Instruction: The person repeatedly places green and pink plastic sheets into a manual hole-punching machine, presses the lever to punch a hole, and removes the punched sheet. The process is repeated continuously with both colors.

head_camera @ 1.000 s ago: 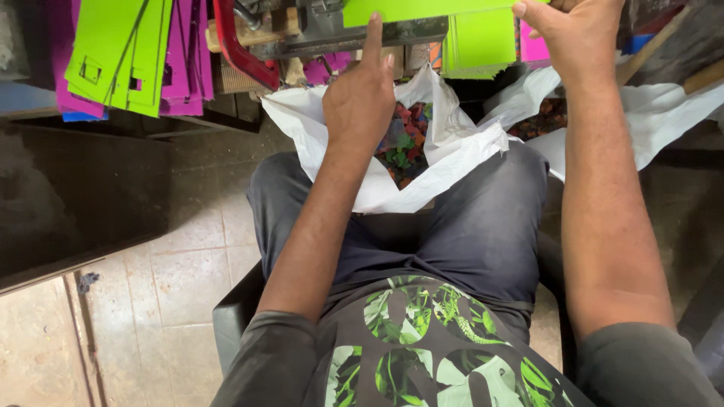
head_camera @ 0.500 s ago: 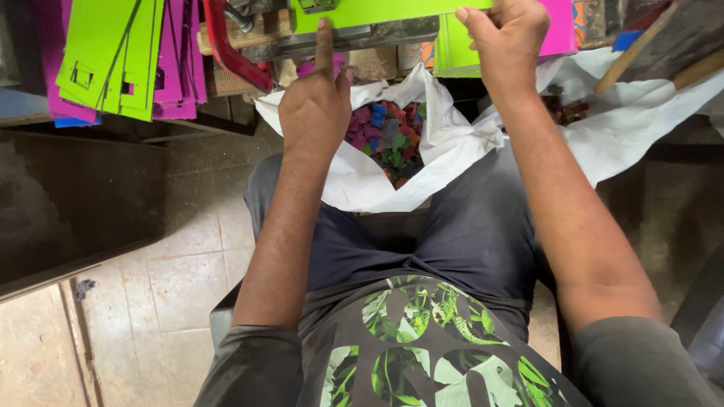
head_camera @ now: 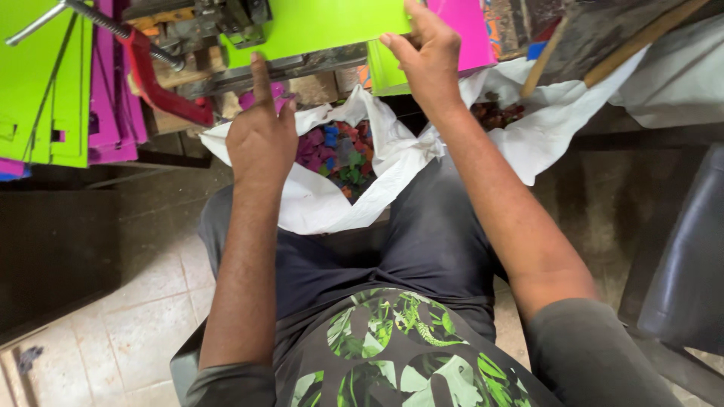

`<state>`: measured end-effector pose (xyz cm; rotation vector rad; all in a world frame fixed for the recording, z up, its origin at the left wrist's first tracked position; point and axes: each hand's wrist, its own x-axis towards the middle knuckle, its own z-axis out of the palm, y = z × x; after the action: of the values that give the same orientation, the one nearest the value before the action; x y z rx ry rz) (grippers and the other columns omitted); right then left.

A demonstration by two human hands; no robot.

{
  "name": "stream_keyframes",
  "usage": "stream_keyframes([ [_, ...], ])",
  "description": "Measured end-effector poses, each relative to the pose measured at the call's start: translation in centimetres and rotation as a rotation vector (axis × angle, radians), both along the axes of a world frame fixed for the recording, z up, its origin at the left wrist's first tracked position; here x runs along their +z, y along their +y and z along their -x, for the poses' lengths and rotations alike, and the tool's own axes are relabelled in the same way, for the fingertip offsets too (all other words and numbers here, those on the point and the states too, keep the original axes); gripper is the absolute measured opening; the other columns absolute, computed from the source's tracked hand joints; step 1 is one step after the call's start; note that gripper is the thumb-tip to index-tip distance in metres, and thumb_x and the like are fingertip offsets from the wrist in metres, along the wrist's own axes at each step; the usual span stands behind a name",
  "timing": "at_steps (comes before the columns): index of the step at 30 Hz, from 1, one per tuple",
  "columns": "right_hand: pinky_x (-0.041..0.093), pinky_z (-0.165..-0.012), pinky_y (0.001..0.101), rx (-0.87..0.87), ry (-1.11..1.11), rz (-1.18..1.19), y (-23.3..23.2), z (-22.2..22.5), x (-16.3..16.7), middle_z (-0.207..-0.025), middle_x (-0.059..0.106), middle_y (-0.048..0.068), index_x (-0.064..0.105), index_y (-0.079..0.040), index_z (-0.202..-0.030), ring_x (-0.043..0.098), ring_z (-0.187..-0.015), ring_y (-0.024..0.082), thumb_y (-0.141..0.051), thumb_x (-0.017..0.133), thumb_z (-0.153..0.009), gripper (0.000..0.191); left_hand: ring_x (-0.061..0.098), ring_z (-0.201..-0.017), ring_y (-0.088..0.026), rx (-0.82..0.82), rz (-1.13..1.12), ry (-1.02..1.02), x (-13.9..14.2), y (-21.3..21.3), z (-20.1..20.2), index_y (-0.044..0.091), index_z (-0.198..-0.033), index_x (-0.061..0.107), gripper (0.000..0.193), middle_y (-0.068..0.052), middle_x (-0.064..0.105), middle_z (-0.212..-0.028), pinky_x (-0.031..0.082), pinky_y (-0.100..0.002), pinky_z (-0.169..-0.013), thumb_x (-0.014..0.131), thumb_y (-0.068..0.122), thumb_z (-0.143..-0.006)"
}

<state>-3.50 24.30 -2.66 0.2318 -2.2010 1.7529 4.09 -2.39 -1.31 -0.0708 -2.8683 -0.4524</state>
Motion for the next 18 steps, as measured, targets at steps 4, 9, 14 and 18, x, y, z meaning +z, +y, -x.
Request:
stream_keyframes([
  [4, 0.058, -0.059, 0.0207, 0.016, 0.020, -0.063, 0.21, -0.12, 0.11, -0.099, 0.077, 0.002, 0.063, -0.001, -0.140, 0.070, -0.081, 0.005, -0.004, 0.076, -0.099, 0.043, 0.065, -0.053, -0.033, 0.017, 0.001, -0.065, 0.29, 0.10, -0.25, 0.003, -0.164, 0.022, 0.082, -0.015, 0.065, -0.062, 0.051, -0.045, -0.051, 0.069, 0.030, -0.103],
  [9, 0.058, -0.058, 0.0205, 0.018, 0.028, -0.083, 0.29, -0.13, 0.05, -0.098, 0.077, 0.003, 0.062, -0.001, -0.140, 0.071, -0.081, 0.005, -0.005, 0.076, -0.100, 0.043, 0.065, -0.053, -0.032, 0.014, 0.025, -0.050, 0.45, 0.13, -0.30, 0.001, -0.163, 0.022, 0.081, -0.014, 0.064, -0.062, 0.052, -0.045, -0.051, 0.069, 0.031, -0.104],
  [14, 0.058, -0.058, 0.0202, 0.014, 0.018, -0.086, 0.21, -0.08, 0.18, -0.096, 0.077, 0.003, 0.063, -0.002, -0.138, 0.072, -0.079, 0.006, -0.005, 0.077, -0.099, 0.041, 0.066, -0.055, -0.033, 0.026, -0.013, -0.061, 0.62, 0.23, -0.24, 0.002, -0.163, 0.024, 0.080, -0.015, 0.065, -0.063, 0.053, -0.045, -0.053, 0.069, 0.032, -0.104],
  [18, 0.060, -0.058, 0.0202, 0.005, 0.011, -0.116, 0.23, -0.05, 0.31, -0.093, 0.077, 0.003, 0.065, -0.002, -0.134, 0.073, -0.079, 0.006, -0.006, 0.077, -0.099, 0.037, 0.066, -0.055, -0.034, 0.040, -0.014, -0.064, 0.68, 0.19, -0.25, 0.004, -0.163, 0.025, 0.080, -0.016, 0.066, -0.063, 0.053, -0.046, -0.053, 0.070, 0.033, -0.104],
])
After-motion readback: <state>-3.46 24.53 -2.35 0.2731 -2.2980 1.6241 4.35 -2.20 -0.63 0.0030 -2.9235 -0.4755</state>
